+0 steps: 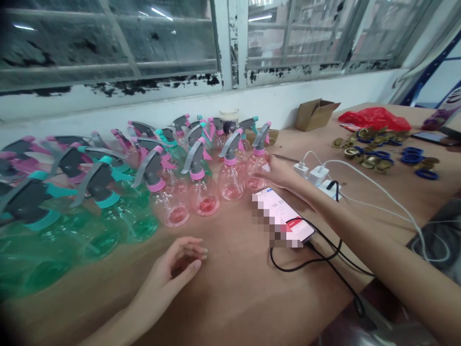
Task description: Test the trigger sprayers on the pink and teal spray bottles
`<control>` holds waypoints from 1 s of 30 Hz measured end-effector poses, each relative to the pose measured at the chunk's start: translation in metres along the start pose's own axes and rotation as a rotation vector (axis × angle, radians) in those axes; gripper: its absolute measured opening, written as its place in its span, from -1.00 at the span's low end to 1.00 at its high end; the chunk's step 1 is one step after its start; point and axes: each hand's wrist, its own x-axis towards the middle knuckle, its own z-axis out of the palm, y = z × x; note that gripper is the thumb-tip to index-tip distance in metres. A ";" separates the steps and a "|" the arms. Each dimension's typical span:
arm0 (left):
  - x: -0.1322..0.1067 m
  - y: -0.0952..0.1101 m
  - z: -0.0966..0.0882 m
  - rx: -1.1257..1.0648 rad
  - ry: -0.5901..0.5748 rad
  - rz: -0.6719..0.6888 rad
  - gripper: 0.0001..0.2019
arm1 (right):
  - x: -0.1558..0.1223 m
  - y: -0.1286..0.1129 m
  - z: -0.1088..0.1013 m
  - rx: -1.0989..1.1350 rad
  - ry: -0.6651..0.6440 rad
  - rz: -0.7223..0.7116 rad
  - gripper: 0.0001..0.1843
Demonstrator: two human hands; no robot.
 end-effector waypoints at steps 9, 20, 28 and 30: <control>-0.025 -0.010 -0.018 0.035 0.013 -0.006 -0.83 | -0.067 -0.060 -0.019 -0.098 0.090 -0.136 -0.22; -0.146 -0.033 -0.116 0.142 0.392 -0.100 -0.78 | -0.118 -0.207 0.006 -0.067 -0.135 -0.468 -0.19; -0.239 -0.076 -0.218 0.176 0.922 -0.097 -0.70 | -0.133 -0.302 0.061 0.063 -0.771 -0.726 -0.35; -0.254 -0.080 -0.242 0.207 1.025 -0.113 -0.66 | -0.137 -0.329 0.077 0.113 -0.875 -0.771 -0.34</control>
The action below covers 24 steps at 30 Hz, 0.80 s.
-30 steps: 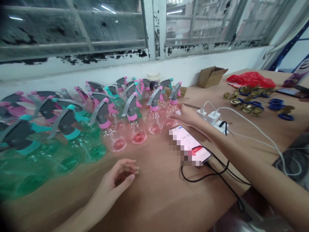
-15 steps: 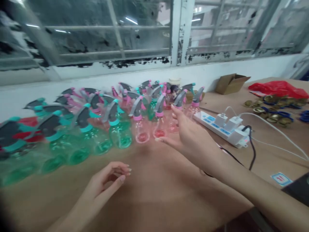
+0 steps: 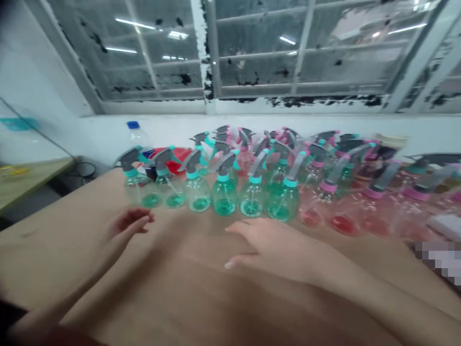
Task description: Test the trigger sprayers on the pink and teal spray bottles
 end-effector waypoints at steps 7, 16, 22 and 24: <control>0.051 -0.023 -0.031 0.191 0.322 0.085 -0.34 | 0.076 -0.048 0.035 0.148 -0.126 -0.194 -0.39; 0.091 -0.051 -0.034 0.344 0.183 0.128 -0.30 | 0.101 -0.042 0.085 0.226 -0.073 -0.299 -0.60; 0.051 -0.050 -0.069 0.377 0.235 0.089 -0.33 | 0.078 -0.012 0.085 0.277 -0.045 -0.235 -0.69; 0.025 -0.041 -0.067 0.396 0.215 0.074 -0.28 | 0.071 -0.005 0.081 0.311 -0.033 -0.187 -0.68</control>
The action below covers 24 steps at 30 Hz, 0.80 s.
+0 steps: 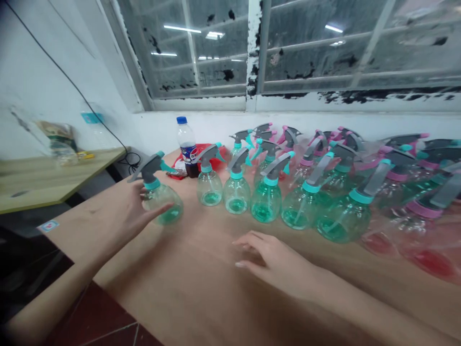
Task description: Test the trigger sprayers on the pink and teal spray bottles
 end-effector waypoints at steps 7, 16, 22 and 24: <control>-0.101 0.096 0.038 0.079 -0.179 0.155 -0.25 | -0.024 0.000 0.002 0.070 0.100 0.086 -0.14; -0.117 0.205 0.102 -0.045 -0.496 0.497 -0.37 | -0.084 0.025 -0.033 0.224 0.207 -0.016 0.02; -0.097 0.248 0.124 -0.401 -0.741 0.444 -0.36 | -0.121 0.033 -0.065 0.205 0.169 0.063 -0.10; -0.090 0.262 0.131 -0.508 -0.753 0.486 -0.30 | -0.124 0.034 -0.072 0.169 0.166 0.063 -0.11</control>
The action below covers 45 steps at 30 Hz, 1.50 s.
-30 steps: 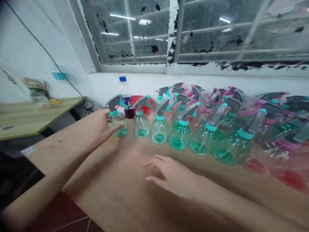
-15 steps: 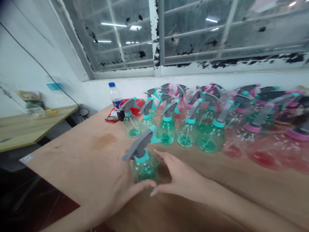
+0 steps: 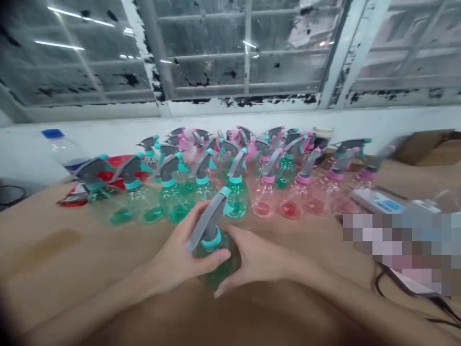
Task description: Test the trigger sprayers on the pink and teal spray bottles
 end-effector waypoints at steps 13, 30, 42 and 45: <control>0.027 -0.003 0.010 -0.187 0.098 0.035 -0.70 | -0.009 0.022 0.000 -0.207 0.062 0.007 0.03; 0.025 -0.004 -0.010 -0.055 0.089 -0.033 -0.64 | -0.035 0.066 0.010 -0.463 0.196 0.072 -0.54; 0.028 -0.013 -0.010 -0.079 0.038 -0.070 -0.62 | -0.038 0.069 0.011 -0.537 0.249 0.093 -0.57; 0.028 -0.013 -0.009 -0.061 0.060 -0.085 -0.62 | -0.040 0.073 0.012 -0.587 0.271 0.101 -0.56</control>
